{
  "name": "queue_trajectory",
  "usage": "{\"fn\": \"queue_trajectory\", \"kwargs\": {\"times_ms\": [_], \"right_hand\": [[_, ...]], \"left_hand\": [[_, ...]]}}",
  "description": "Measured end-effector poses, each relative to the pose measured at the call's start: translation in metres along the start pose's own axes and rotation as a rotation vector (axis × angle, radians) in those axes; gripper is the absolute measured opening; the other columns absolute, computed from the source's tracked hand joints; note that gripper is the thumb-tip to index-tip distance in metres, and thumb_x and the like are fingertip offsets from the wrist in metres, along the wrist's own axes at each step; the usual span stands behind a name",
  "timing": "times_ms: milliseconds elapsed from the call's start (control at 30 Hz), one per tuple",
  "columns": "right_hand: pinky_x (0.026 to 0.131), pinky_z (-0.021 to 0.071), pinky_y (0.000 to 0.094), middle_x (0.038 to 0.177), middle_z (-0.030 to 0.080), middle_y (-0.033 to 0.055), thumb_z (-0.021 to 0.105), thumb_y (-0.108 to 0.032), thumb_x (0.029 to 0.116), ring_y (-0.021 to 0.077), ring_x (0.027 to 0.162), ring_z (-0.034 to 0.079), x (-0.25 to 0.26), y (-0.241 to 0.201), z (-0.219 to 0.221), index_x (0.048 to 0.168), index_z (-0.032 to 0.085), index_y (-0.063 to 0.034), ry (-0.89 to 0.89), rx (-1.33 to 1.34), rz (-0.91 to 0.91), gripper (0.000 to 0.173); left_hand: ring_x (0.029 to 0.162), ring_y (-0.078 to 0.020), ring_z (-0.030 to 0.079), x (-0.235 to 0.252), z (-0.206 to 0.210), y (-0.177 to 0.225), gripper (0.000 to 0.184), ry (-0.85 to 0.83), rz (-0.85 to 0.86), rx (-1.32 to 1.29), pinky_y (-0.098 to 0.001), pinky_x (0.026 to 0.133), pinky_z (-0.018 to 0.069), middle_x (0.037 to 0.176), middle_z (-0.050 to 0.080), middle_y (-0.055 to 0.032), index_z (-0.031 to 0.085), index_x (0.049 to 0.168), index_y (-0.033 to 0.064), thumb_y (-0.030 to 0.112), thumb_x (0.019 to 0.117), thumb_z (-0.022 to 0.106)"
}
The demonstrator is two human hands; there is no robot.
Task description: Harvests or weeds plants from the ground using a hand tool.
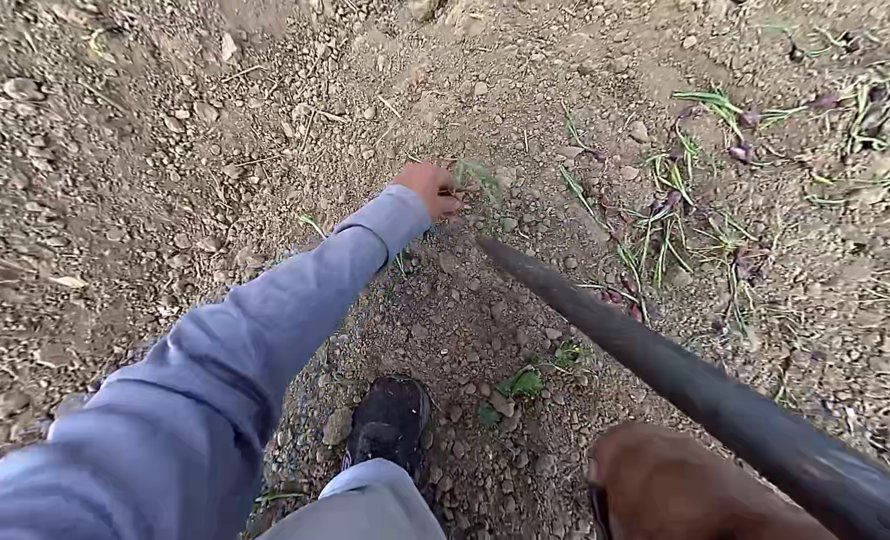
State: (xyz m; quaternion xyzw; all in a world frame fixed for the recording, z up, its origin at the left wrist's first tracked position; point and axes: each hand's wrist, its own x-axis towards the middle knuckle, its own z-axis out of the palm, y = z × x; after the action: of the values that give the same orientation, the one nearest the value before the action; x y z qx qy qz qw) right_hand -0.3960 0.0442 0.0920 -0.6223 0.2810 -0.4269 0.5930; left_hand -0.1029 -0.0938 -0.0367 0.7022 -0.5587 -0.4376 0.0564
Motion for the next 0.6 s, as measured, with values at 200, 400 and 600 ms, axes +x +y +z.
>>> {"fn": "queue_trajectory", "kwargs": {"times_ms": [200, 400, 600], "right_hand": [[0.041, 0.0476, 0.0252, 0.058, 0.052, -0.0055, 0.038, -0.076, 0.0955, 0.0042, 0.045, 0.052, -0.002, 0.1, 0.03, 0.093, 0.058, -0.0131, 0.273, -0.256, 0.218, 0.067], [0.066, 0.0529, 0.0191, 0.073, 0.06, -0.0077, 0.045, -0.065, 0.1004, 0.002, 0.065, 0.06, -0.075, 0.02, -0.03, 0.104, 0.061, -0.0215, 0.202, -0.128, 0.044, 0.047], [0.055, 0.0525, 0.016, 0.069, 0.062, -0.0124, 0.046, -0.064, 0.1003, -0.0022, 0.057, 0.06, -0.065, -0.016, -0.029, 0.103, 0.063, -0.0239, 0.438, -0.084, 0.151, 0.043]], "left_hand": [[0.116, -0.0367, 0.068, -0.049, 0.071, 0.02, 0.025, -0.208, -0.122, -0.005, -0.0597, 0.105, 0.0487, 0.119, 0.073, -0.0208, 0.074, 0.116, -0.0017, 0.015, 0.0973, 0.073], [0.131, -0.0484, 0.057, -0.043, 0.07, 0.033, 0.033, -0.188, 0.049, 0.257, -0.0644, 0.109, 0.0444, 0.142, 0.057, -0.0305, 0.063, 0.136, -0.004, 0.003, 0.1073, 0.048], [0.108, -0.0422, 0.069, -0.047, 0.061, 0.078, 0.017, -0.149, 0.355, 0.188, -0.0619, 0.1, 0.0503, 0.109, 0.073, -0.0248, 0.075, 0.11, -0.003, 0.006, 0.1007, 0.065]]}}
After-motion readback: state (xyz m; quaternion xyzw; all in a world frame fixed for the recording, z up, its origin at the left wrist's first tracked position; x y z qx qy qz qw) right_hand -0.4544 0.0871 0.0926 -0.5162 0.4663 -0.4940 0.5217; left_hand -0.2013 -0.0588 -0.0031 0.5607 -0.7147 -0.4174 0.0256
